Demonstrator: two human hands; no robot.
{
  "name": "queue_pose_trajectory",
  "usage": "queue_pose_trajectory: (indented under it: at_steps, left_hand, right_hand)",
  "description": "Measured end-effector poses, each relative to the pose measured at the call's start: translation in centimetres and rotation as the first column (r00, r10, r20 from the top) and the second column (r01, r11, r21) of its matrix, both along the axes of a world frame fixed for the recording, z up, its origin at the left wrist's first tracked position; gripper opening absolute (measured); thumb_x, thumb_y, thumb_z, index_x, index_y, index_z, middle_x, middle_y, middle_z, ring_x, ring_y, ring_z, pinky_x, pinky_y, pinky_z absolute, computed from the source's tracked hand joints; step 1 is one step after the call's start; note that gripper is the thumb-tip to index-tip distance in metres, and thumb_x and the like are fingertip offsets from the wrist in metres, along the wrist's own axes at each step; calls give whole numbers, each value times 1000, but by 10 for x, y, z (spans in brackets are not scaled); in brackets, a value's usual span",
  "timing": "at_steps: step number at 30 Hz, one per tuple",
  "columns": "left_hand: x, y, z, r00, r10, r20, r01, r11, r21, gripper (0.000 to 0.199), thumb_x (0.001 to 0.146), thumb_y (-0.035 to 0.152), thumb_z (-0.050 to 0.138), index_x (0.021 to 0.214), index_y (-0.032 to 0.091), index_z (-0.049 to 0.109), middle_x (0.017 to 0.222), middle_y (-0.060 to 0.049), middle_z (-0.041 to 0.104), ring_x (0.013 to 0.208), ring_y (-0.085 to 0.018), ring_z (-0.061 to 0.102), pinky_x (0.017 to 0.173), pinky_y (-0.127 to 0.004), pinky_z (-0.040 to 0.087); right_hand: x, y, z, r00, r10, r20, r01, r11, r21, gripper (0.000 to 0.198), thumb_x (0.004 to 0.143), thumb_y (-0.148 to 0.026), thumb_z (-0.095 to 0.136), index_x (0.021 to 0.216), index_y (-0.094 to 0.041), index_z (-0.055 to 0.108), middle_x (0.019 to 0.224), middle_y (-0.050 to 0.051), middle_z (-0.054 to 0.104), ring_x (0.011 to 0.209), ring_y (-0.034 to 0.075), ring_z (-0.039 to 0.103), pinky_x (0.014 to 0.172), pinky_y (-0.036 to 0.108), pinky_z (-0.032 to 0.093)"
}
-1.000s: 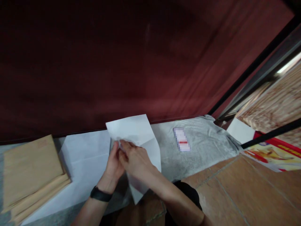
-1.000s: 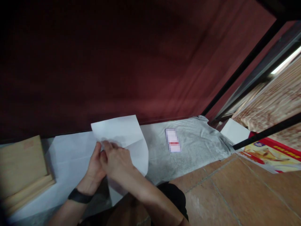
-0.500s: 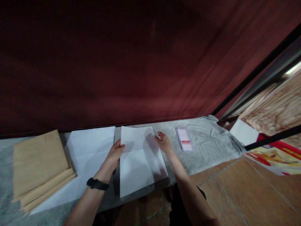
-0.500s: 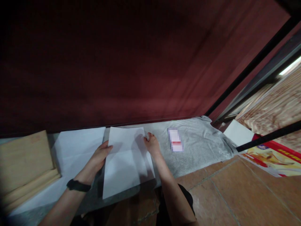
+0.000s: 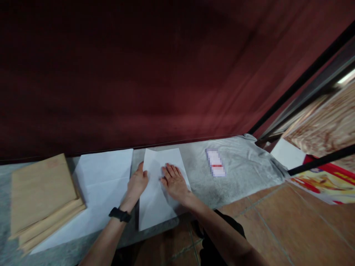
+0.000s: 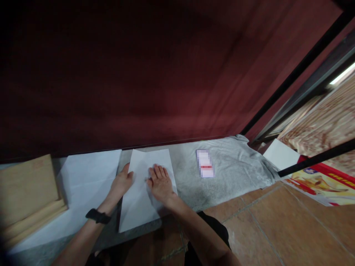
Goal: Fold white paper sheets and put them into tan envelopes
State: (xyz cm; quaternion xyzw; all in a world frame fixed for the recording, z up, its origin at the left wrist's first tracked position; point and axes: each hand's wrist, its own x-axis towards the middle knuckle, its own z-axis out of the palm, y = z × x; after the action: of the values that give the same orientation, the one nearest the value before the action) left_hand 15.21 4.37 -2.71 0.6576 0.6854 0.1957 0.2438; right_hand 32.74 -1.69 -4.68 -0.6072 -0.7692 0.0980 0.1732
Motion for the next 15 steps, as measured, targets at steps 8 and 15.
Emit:
queue_pose_trajectory:
  at_steps: [8, 15]
  left_hand:
    - [-8, -8, 13, 963, -93, -253, 56, 987, -148, 59, 94, 24, 41, 151, 11, 35, 113, -21, 73, 103, -33, 71, 88, -41, 52]
    - [-24, -5, 0, 985, -103, -135, 93, 992, -82, 59, 91, 23, 45, 148, 12, 37, 122, -19, 70, 111, -31, 68, 97, -40, 49]
  right_hand:
    - [21, 17, 27, 993, -96, -62, 94, 995, -29, 35, 97, -13, 47, 128, -18, 64, 132, 10, 67, 123, 20, 62, 108, 33, 46]
    - [10, 20, 9, 1000, 29, -13, -28, 999, 16, 51, 103, -35, 43, 151, -17, 42, 160, 11, 36, 148, 25, 33, 120, 44, 32]
